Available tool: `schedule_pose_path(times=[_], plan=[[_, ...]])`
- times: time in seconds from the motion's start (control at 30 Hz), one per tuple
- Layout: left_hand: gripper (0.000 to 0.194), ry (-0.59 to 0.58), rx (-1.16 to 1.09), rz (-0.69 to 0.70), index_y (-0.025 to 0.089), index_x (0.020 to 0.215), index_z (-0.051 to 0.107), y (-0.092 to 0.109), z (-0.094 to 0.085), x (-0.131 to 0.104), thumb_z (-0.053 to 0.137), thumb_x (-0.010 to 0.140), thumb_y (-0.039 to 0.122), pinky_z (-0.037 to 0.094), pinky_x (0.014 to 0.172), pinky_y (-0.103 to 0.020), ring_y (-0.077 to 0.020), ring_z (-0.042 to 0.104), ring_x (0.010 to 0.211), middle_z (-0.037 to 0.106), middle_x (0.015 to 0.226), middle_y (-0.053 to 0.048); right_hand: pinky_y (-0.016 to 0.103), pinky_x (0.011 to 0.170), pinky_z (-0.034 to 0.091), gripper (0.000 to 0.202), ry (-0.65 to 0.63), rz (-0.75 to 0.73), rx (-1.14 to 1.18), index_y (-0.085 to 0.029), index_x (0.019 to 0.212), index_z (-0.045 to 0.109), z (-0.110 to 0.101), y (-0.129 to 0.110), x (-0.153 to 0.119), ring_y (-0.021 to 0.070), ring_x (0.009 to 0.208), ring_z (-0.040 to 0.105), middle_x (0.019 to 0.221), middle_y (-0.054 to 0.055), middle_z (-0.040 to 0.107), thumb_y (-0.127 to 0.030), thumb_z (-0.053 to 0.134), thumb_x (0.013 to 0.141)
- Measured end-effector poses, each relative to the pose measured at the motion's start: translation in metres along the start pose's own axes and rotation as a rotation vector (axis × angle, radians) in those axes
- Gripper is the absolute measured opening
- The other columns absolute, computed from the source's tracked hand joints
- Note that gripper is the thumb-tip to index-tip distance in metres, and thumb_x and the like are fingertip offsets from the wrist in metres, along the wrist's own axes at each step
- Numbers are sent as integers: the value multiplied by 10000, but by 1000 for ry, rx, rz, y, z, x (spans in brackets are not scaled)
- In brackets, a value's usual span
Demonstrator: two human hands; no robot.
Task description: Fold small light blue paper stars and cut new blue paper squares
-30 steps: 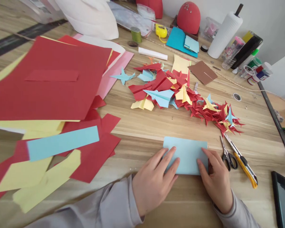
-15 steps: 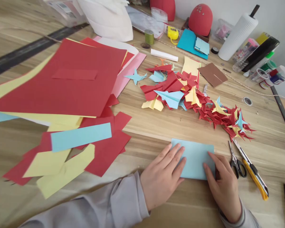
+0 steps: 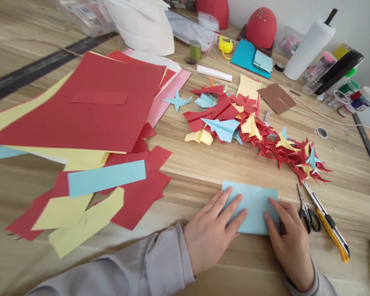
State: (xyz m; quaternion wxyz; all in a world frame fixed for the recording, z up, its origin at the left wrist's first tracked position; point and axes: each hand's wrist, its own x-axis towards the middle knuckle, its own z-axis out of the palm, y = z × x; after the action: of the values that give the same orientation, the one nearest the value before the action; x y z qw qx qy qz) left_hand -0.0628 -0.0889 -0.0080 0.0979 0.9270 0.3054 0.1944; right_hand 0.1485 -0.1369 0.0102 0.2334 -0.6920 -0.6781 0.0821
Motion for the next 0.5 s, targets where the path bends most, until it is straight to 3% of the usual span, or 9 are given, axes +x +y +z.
schedule_pose_path(times=[0.5], plan=[[393,-33,-8,-70,213,1224,518,6,-3,2,526,849,329,351,1038,-495,-315,293,1334,444,1378,-109,368,759,527,315,5,0,23,-197,1161,564,0,-1,0,227,922,594,1016,114,592,-287,502,865]])
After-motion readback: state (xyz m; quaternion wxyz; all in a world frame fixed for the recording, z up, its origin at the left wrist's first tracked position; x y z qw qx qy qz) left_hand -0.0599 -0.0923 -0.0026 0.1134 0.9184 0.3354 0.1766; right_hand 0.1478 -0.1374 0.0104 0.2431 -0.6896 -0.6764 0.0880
